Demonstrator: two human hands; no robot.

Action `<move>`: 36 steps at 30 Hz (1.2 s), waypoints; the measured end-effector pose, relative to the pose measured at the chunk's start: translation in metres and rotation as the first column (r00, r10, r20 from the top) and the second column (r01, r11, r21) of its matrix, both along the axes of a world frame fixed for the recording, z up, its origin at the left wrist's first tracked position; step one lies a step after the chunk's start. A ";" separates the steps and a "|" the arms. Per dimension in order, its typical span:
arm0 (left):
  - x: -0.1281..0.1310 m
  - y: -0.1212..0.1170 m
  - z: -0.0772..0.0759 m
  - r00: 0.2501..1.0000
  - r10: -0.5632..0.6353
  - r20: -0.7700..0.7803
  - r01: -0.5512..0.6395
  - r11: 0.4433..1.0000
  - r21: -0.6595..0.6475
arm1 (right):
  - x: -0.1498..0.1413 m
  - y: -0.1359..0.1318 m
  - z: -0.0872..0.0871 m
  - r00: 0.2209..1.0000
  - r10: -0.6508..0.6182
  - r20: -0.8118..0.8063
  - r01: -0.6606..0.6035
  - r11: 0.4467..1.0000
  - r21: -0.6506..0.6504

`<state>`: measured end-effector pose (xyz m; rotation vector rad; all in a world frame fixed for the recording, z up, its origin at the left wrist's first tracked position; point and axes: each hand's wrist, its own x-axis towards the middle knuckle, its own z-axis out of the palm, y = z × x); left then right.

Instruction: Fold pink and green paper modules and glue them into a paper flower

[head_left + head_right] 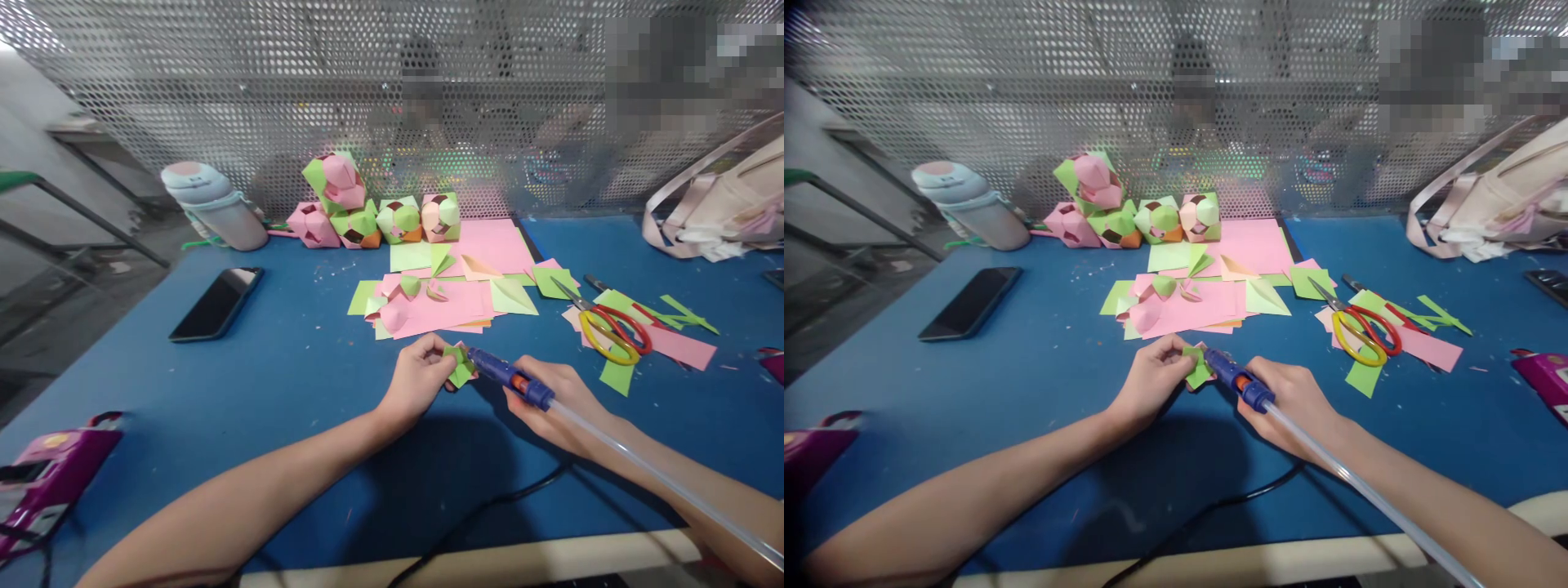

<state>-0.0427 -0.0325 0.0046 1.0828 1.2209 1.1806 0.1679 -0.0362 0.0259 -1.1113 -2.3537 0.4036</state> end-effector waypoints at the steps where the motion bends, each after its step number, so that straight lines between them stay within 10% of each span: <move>1: 0.000 0.000 0.000 1.000 0.002 -0.001 -0.002 1.000 0.003 | 0.000 0.000 0.000 1.000 -0.007 -0.002 0.007 1.000 -0.001; 36: -0.001 0.000 0.000 1.000 0.016 0.019 -0.017 0.999 0.028 | 0.002 0.001 0.001 0.999 -0.047 0.009 0.047 0.999 0.016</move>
